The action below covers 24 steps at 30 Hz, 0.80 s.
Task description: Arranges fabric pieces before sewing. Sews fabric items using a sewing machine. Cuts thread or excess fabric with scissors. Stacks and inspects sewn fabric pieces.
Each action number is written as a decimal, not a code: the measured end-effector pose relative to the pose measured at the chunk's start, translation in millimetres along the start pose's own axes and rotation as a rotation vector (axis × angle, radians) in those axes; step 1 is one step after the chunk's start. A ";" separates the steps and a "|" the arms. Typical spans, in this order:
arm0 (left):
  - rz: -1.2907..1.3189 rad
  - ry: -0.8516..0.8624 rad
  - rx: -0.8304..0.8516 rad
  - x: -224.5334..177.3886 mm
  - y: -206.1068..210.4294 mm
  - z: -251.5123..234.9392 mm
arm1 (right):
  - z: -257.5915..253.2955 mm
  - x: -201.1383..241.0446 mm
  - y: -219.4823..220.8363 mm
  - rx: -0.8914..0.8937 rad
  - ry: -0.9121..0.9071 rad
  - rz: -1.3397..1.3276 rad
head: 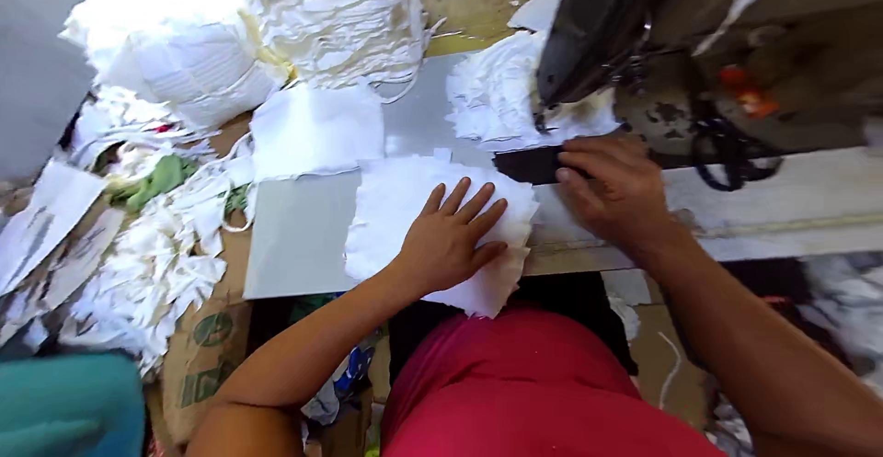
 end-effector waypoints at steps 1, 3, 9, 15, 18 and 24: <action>0.019 -0.004 -0.011 -3.8 2.3 -15.4 | 4.4 1.7 0.7 0.004 -0.039 -0.024; 0.049 -0.026 -0.005 -5.9 2.0 -42.2 | 11.5 0.8 4.9 0.067 -0.057 -0.010; -0.004 0.096 0.056 15.8 7.2 -80.2 | 9.0 -0.6 12.5 0.259 0.079 0.203; 0.045 0.152 0.066 40.7 6.2 -88.6 | -6.1 -7.8 21.6 0.228 0.165 0.250; 0.039 0.162 0.058 44.6 5.8 -89.2 | -7.2 -5.2 23.3 0.217 0.191 0.274; 0.035 0.156 0.066 49.9 3.9 -92.1 | -9.7 -6.4 25.7 0.197 0.207 0.337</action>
Point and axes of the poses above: each hand's wrist, its own z-axis away from the middle knuckle, its own y-axis out of the palm, x = y × z, the point moved 2 cm from there along -z, towards the middle knuckle, and after that the axes turned 8 degrees about y, right-handed, at the moved point
